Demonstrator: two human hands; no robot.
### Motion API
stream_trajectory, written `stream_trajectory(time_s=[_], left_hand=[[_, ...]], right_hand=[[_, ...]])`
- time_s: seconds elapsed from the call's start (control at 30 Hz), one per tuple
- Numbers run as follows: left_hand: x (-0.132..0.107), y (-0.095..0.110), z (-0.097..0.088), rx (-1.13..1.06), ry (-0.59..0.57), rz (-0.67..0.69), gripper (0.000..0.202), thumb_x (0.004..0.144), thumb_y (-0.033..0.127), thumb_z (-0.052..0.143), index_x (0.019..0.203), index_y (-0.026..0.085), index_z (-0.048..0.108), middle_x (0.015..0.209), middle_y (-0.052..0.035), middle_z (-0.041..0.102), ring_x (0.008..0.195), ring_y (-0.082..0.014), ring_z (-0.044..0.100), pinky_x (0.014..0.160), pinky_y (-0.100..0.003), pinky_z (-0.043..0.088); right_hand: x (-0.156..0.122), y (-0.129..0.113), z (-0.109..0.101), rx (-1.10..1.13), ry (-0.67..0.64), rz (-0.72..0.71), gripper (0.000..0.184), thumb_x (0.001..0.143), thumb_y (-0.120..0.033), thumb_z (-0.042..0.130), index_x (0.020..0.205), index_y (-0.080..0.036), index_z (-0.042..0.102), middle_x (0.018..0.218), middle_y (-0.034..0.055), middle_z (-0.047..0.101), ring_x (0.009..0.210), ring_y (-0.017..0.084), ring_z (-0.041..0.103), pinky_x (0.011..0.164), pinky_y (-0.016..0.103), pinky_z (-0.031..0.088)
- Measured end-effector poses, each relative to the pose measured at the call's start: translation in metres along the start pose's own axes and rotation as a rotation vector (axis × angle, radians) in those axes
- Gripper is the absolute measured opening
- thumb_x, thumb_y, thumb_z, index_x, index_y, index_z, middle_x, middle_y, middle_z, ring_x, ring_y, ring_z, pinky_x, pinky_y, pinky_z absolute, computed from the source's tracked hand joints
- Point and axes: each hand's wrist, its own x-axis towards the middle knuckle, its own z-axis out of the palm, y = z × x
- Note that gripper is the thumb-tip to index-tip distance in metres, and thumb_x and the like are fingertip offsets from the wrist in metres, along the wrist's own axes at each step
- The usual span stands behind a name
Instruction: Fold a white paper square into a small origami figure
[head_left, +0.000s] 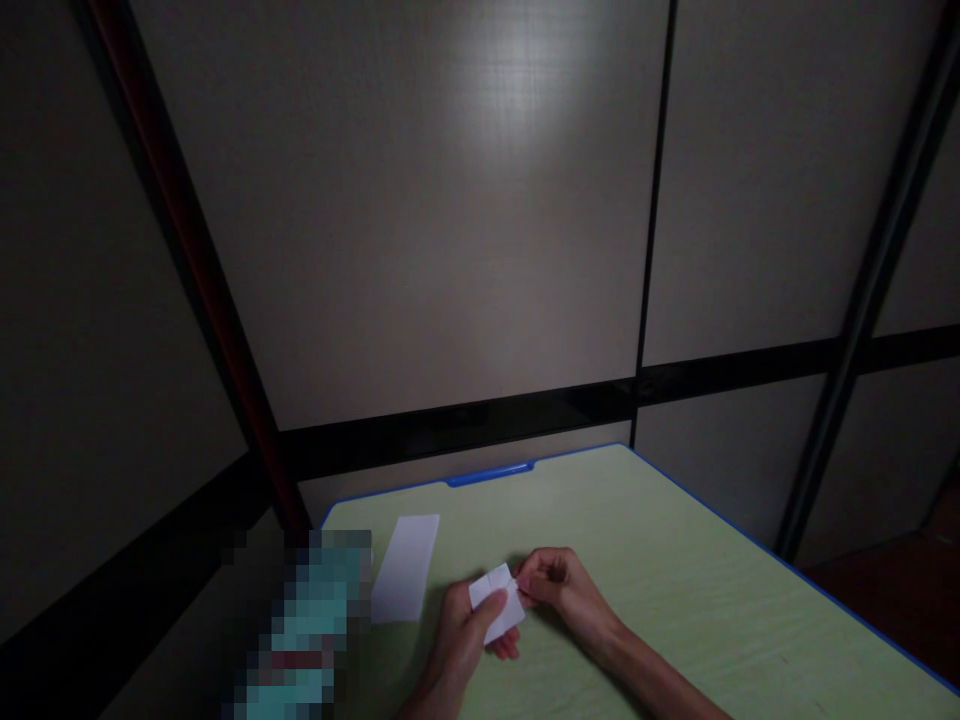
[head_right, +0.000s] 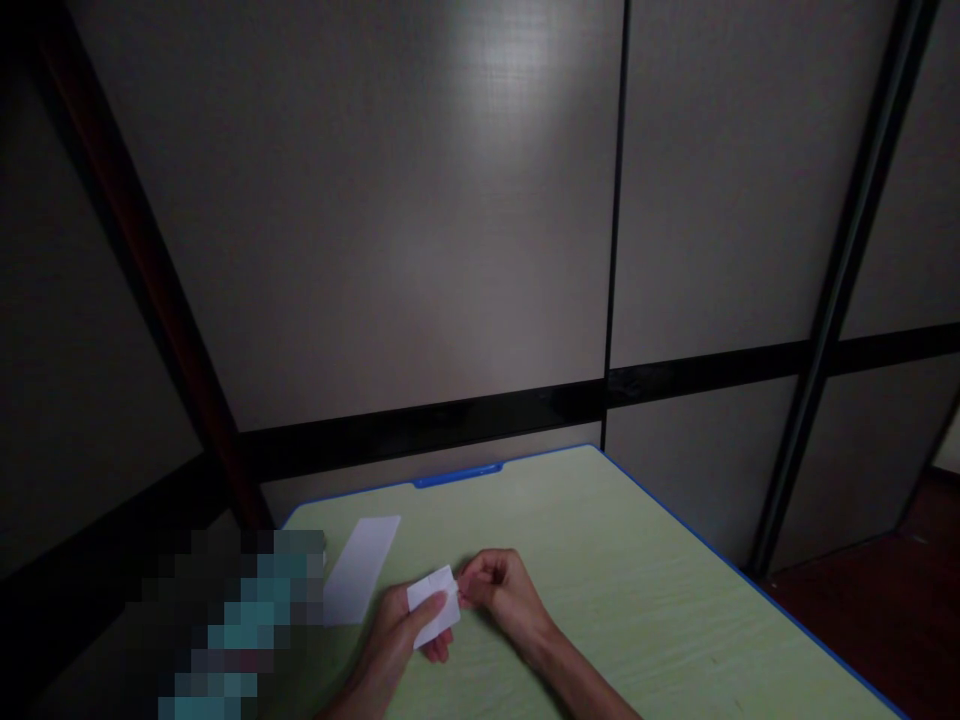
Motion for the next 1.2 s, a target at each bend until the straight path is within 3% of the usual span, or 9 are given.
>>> stream_trajectory(time_s=[0.23, 0.67, 0.83, 1.0, 1.2], left_hand=[[-0.007, 0.005, 0.006, 0.063, -0.027, 0.037, 0.037, 0.058, 0.045, 0.050, 0.053, 0.008, 0.054, 0.034, 0.0003, 0.050, 0.027, -0.0090, 0.045, 0.029, -0.018, 0.033], [-0.006, -0.001, 0.009, 0.169, -0.005, 0.097, 0.029, 0.064, 0.036, 0.045, 0.058, 0.009, 0.054, 0.040, 0.0000, 0.052, 0.033, -0.0099, 0.048, 0.034, -0.019, 0.036], [-0.007, 0.002, 0.009, 0.190, -0.004, 0.065, 0.025, 0.063, 0.030, 0.043, 0.051, 0.010, 0.052, 0.038, -0.0008, 0.053, 0.033, -0.0104, 0.049, 0.034, -0.019, 0.036], [-0.005, 0.003, 0.006, 0.141, -0.058, 0.039, 0.030, 0.061, 0.034, 0.044, 0.062, 0.007, 0.056, 0.039, -0.0028, 0.055, 0.034, -0.0111, 0.050, 0.035, -0.020, 0.036], [-0.001, 0.000, 0.002, 0.059, -0.063, 0.052, 0.039, 0.059, 0.043, 0.046, 0.066, 0.006, 0.058, 0.047, -0.0059, 0.059, 0.038, -0.0116, 0.052, 0.035, -0.019, 0.035]], right_hand=[[0.000, 0.010, 0.000, -0.064, -0.114, -0.038, 0.023, 0.056, -0.030, 0.060, 0.052, -0.014, 0.043, 0.039, -0.0067, 0.042, 0.035, 0.005, 0.038, 0.036, 0.017, 0.025], [-0.001, 0.016, 0.003, -0.032, -0.099, -0.063, 0.028, 0.061, -0.038, 0.053, 0.053, -0.016, 0.038, 0.035, -0.0051, 0.046, 0.032, 0.010, 0.046, 0.032, 0.019, 0.029], [-0.003, 0.009, 0.002, -0.034, -0.119, -0.042, 0.031, 0.059, -0.040, 0.054, 0.049, -0.016, 0.038, 0.034, -0.0059, 0.044, 0.030, 0.008, 0.042, 0.031, 0.018, 0.025], [0.000, 0.010, -0.005, -0.086, -0.097, -0.038, 0.032, 0.062, -0.040, 0.052, 0.046, -0.013, 0.042, 0.034, -0.0062, 0.041, 0.030, 0.004, 0.036, 0.032, 0.017, 0.021], [0.001, 0.006, -0.001, 0.143, -0.083, 0.009, 0.033, 0.067, -0.040, 0.046, 0.050, -0.012, 0.046, 0.040, -0.0029, 0.047, 0.035, 0.006, 0.043, 0.036, 0.018, 0.027]])
